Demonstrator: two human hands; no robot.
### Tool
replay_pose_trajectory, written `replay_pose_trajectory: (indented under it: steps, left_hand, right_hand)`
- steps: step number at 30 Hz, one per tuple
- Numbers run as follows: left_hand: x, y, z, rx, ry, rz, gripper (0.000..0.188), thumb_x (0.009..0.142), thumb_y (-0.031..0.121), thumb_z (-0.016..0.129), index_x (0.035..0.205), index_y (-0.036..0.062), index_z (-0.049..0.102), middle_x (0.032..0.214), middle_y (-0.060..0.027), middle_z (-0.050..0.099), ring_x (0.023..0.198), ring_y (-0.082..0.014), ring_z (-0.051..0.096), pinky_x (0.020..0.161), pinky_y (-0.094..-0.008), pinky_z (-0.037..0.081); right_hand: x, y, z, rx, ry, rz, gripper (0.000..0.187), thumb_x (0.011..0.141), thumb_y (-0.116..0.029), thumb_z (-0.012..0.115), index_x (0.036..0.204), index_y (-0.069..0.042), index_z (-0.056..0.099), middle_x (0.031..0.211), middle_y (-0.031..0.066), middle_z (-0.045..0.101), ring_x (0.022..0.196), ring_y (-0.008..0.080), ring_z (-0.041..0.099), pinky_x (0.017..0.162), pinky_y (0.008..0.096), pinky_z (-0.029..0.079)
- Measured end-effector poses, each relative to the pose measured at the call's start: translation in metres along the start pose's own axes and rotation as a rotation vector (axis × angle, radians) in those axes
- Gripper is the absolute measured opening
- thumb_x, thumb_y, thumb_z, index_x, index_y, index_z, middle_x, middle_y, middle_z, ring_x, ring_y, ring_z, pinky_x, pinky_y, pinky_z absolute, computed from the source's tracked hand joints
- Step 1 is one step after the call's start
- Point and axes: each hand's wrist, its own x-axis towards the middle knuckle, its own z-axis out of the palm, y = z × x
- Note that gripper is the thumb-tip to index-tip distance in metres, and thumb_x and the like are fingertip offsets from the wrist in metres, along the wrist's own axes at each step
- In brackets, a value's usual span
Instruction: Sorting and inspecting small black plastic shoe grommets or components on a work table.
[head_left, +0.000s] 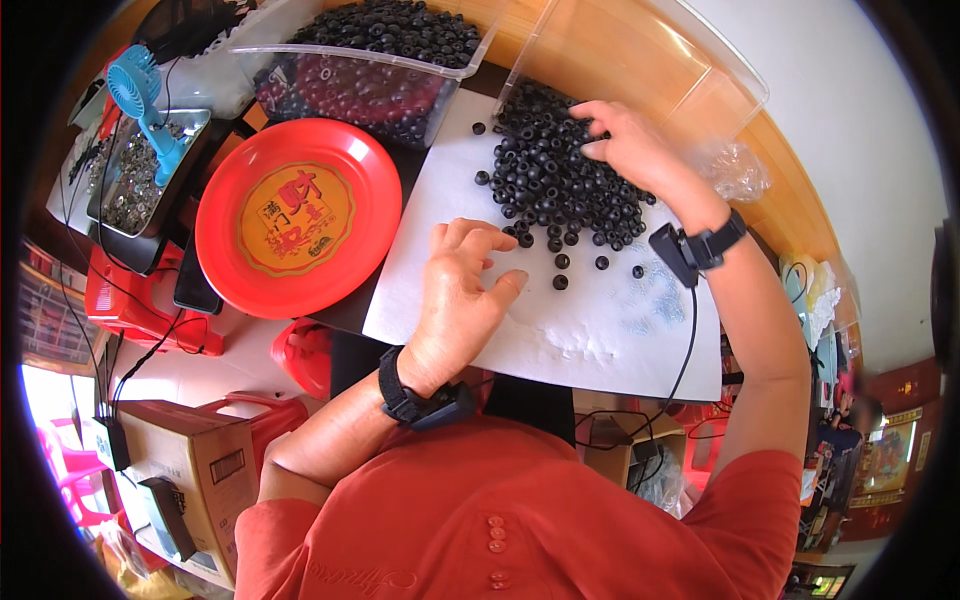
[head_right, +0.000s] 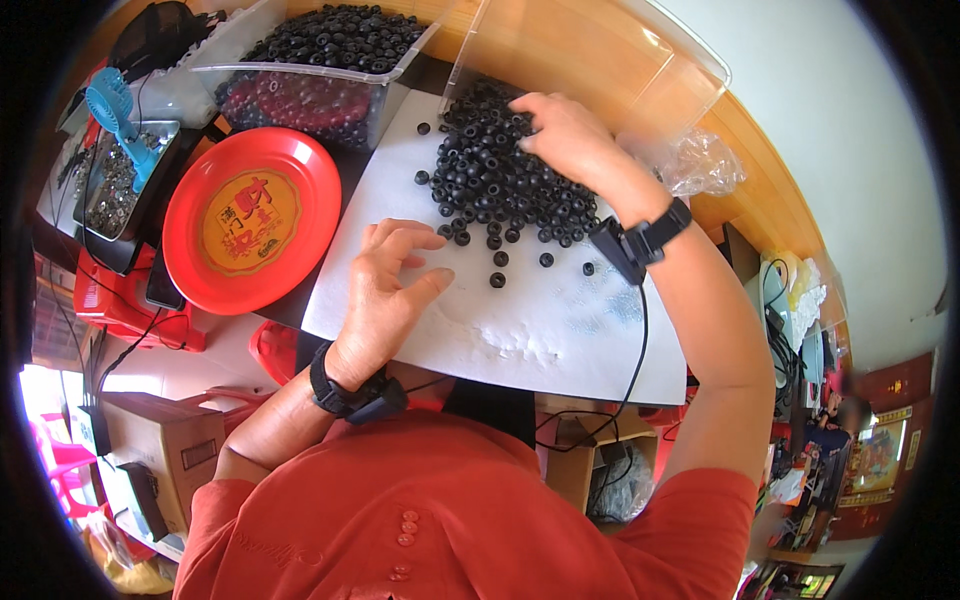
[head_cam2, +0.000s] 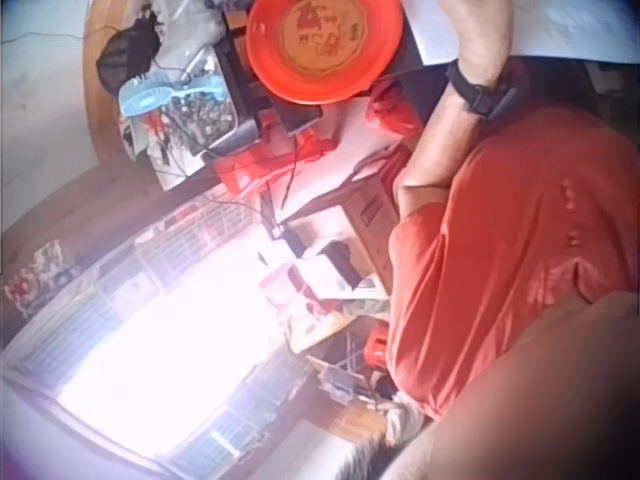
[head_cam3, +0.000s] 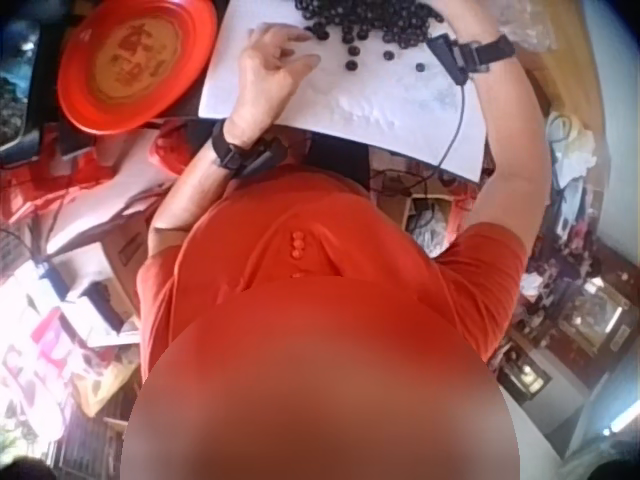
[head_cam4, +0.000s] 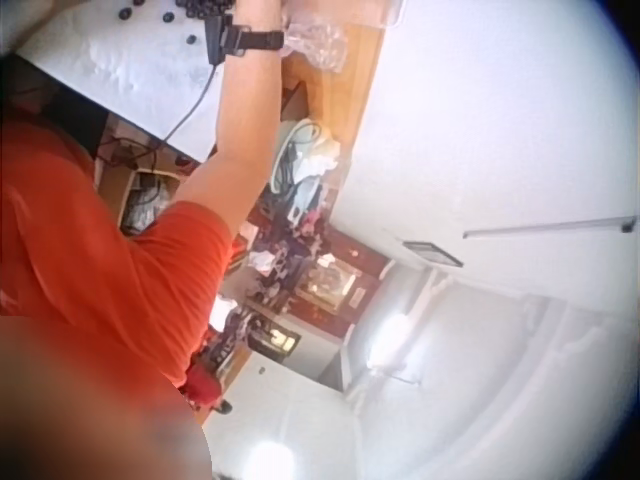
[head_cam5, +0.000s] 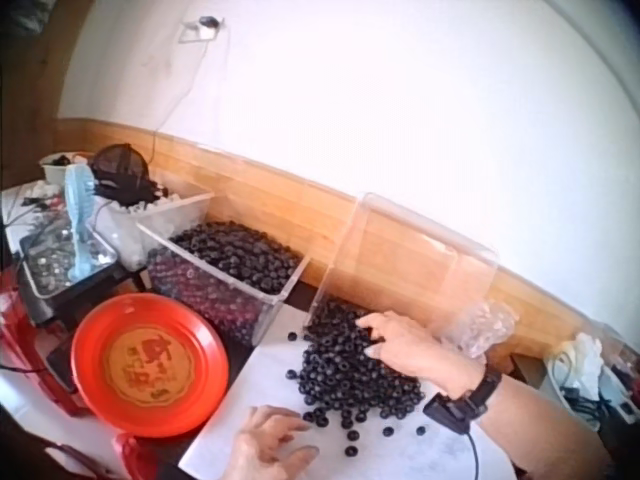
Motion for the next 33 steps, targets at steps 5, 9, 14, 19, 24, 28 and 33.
replay_pose_trajectory:
  steps: [5,9,14,19,24,28,33]
  left_hand:
    - [-0.001,-0.002,-0.003,0.024,-0.004,0.000,0.030,0.074,0.006,0.074,0.103,0.0010,0.069,0.109,-0.0127,0.062,0.102,-0.0268,0.054,0.080,-0.0351,0.051]
    - [-0.001,-0.001,-0.002,0.024,-0.017,-0.037,0.029,0.074,0.006,0.073,0.102,0.0006,0.068,0.107,-0.0131,0.061,0.100,-0.0272,0.054,0.080,-0.0354,0.051]
    - [-0.001,-0.007,0.000,0.030,0.010,0.011,0.026,0.075,0.007,0.073,0.100,0.0000,0.068,0.106,-0.0135,0.061,0.096,-0.0279,0.054,0.079,-0.0353,0.051]
    - [-0.003,-0.009,-0.001,0.075,0.003,0.036,0.025,0.075,0.007,0.073,0.098,-0.0009,0.068,0.104,-0.0131,0.061,0.094,-0.0275,0.053,0.077,-0.0347,0.051]
    - [-0.002,-0.011,0.000,0.053,0.013,0.066,0.025,0.075,0.007,0.073,0.098,-0.0007,0.068,0.104,-0.0127,0.061,0.095,-0.0273,0.052,0.076,-0.0347,0.051]
    - [-0.002,-0.009,0.002,0.041,0.013,0.067,0.025,0.075,0.007,0.073,0.098,-0.0002,0.069,0.103,-0.0122,0.061,0.096,-0.0275,0.052,0.075,-0.0347,0.051]
    - [-0.003,-0.008,0.000,0.066,-0.004,0.037,0.023,0.076,0.008,0.074,0.098,0.0027,0.070,0.106,-0.0120,0.062,0.097,-0.0258,0.052,0.080,-0.0359,0.050]
  right_hand:
    - [-0.018,-0.097,0.006,0.723,-0.471,0.041,0.047,0.088,-0.012,0.065,0.132,0.001,0.056,0.093,0.0067,0.068,0.069,0.0110,0.064,0.053,0.0220,0.049]
    - [0.007,-0.117,0.038,0.768,-0.559,0.057,0.049,0.090,-0.011,0.064,0.136,0.002,0.053,0.097,0.0124,0.067,0.066,0.0145,0.065,0.052,0.0254,0.050]
    - [0.021,-0.109,0.043,0.554,-0.594,0.230,0.048,0.090,-0.012,0.065,0.136,-0.005,0.056,0.108,0.0168,0.066,0.064,0.0165,0.064,0.052,0.0305,0.053]
    - [0.026,-0.092,0.034,0.227,-0.452,0.225,0.050,0.085,-0.015,0.070,0.134,-0.011,0.059,0.102,0.0095,0.068,0.064,0.0169,0.063,0.052,0.0314,0.053]
    - [0.062,-0.033,0.020,0.055,-0.207,0.294,0.058,0.080,-0.019,0.076,0.135,-0.009,0.058,0.119,0.0137,0.068,0.089,0.0302,0.071,0.057,0.0382,0.058]
    - [0.075,-0.001,0.024,-0.416,0.168,0.132,0.050,0.079,-0.016,0.076,0.126,-0.006,0.064,0.117,0.0155,0.069,0.089,0.0319,0.071,0.060,0.0389,0.058]
    - [0.061,-0.086,0.035,0.514,-0.247,0.169,0.044,0.079,-0.016,0.076,0.122,-0.011,0.069,0.110,0.0168,0.072,0.096,0.0294,0.071,0.087,0.0437,0.054]
